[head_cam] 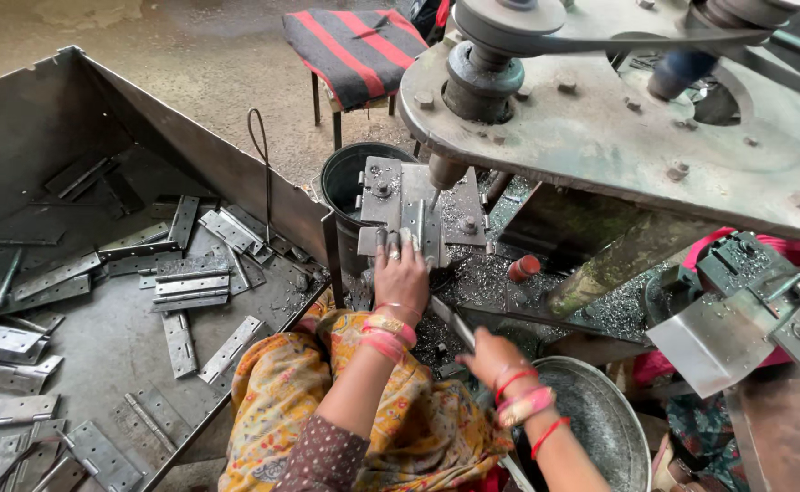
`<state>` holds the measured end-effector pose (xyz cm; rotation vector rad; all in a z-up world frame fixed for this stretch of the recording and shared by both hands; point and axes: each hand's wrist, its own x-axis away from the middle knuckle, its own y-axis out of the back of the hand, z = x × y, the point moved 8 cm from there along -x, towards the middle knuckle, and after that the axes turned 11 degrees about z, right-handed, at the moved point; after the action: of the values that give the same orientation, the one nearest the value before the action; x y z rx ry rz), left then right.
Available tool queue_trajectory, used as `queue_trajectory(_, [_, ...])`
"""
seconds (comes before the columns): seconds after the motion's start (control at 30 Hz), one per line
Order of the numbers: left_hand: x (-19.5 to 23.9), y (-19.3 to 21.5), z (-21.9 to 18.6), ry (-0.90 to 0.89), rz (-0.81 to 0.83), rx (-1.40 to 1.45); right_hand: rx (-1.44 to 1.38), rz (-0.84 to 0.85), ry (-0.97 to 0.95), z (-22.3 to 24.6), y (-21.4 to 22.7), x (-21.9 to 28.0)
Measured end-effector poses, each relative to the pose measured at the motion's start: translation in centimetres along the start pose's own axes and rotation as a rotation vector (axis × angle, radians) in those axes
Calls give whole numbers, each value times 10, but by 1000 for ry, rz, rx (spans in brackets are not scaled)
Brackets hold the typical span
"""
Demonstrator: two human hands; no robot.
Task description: The person places metal hinge components into a press machine, operates the machine with a foot pedal or hand control, and removes the processed components.
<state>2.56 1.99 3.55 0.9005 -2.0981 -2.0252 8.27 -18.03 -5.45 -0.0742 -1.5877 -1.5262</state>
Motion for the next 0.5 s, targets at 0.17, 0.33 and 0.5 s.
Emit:
queue_trajectory(0.17, [-22, -25, -4, 54, 100, -47, 22, -80, 79, 12, 26, 1])
queue_trajectory(0.33, [-30, -22, 0, 51, 83, -33, -94, -199, 7, -12, -33, 3])
queue_trajectory(0.5, [-10, -21, 3, 37, 157, 32, -103, -193, 20, -22, -56, -5])
